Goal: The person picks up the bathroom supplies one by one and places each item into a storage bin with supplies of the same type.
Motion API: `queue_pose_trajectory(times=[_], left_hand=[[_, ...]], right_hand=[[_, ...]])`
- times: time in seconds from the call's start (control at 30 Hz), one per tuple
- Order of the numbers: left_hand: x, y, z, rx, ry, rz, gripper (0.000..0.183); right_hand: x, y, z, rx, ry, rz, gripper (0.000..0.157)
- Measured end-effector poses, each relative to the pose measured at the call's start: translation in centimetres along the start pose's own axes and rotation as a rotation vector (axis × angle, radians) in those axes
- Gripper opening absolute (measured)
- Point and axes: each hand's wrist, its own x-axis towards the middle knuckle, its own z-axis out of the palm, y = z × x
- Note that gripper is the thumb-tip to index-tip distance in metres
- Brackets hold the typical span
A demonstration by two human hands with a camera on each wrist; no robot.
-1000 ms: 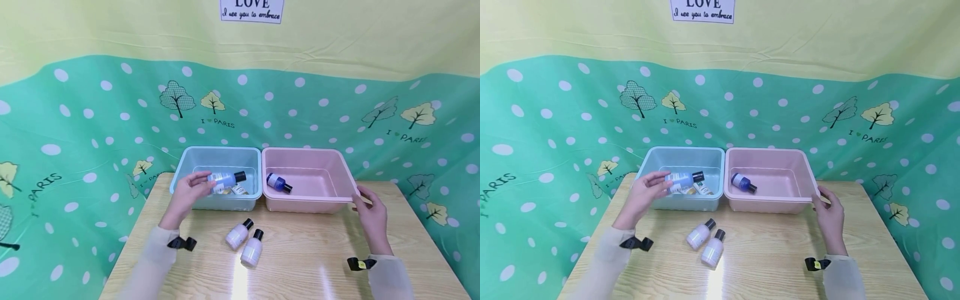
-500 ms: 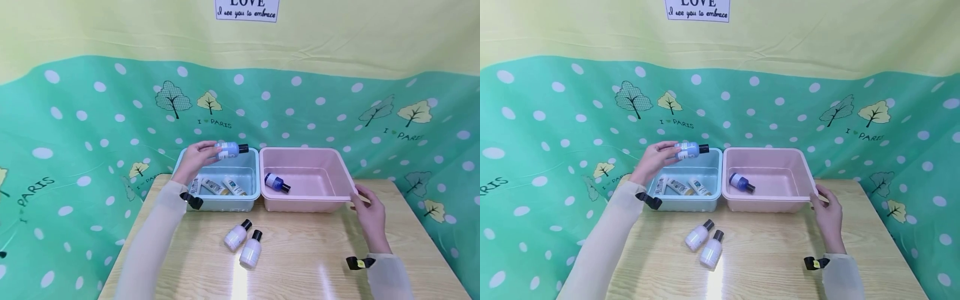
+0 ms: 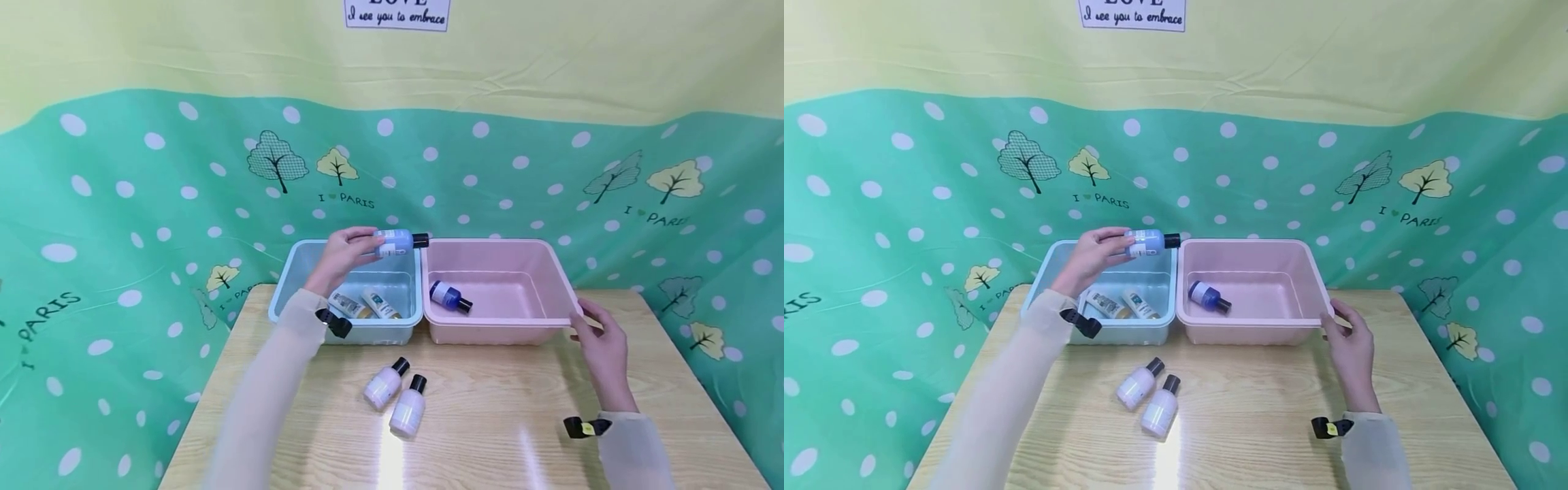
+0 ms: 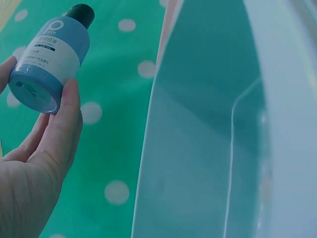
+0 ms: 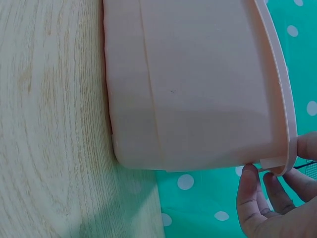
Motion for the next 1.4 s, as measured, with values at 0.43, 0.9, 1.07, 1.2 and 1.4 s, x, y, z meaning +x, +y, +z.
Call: queue_pose_trajectory(times=[0.43,0.9,1.07,1.2,1.4], left_hand=[[3.1,-0.8,7.7,-0.002,-0.104,-0.037,0.052],[6.1,-2.3,14.7,0.116,-0.163,-0.092,0.051],[7.1,-2.9,16.3,0.165,-0.159,-0.116,0.047],[7.5,-3.2,17.2,0.293,-0.149,-0.121,0.043],[7.6,-3.0,17.9,0.387,-0.110,-0.087,0.037]], right_hand=[[0.0,0.1,0.0,0.030,0.012,-0.023,0.044],[0.4,0.6,0.0,0.063,0.027,-0.053,0.041],[0.5,0.4,0.0,0.085,0.037,-0.062,0.040],[0.5,0.5,0.0,0.089,0.024,-0.056,0.041],[0.7,0.6,-0.1,0.083,0.019,-0.063,0.041]])
